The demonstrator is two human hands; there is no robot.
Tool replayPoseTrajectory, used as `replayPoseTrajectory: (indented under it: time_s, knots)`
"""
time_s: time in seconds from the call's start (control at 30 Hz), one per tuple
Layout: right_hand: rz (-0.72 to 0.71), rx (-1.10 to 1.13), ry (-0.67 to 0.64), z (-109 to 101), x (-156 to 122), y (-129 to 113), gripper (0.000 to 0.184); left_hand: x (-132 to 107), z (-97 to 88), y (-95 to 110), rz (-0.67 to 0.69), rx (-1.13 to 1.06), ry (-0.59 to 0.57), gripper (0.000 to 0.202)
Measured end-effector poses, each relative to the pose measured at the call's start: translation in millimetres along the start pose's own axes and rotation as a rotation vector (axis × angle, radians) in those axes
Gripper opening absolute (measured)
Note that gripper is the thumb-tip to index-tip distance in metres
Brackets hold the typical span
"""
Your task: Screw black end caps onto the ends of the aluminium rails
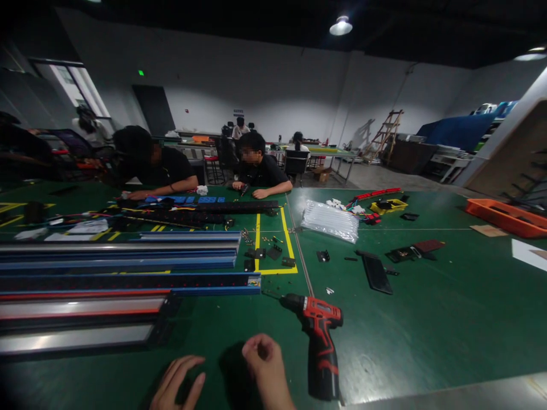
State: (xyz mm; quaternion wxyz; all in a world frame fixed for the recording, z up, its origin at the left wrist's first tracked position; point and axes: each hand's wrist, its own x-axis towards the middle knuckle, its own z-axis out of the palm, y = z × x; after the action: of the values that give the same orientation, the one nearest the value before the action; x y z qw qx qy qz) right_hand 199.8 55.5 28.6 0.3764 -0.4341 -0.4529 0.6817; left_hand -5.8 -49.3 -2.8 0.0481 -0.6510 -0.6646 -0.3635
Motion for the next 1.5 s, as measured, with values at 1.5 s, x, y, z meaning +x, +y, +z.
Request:
replayPoseTrajectory:
  time_s: [1.5]
  knots:
    - [-0.136, -1.338, -0.007, -91.7, 188.7, -126.0, 0.035, 18.8, 40.2, 35.5, -0.014, -0.133, -0.169, 0.018]
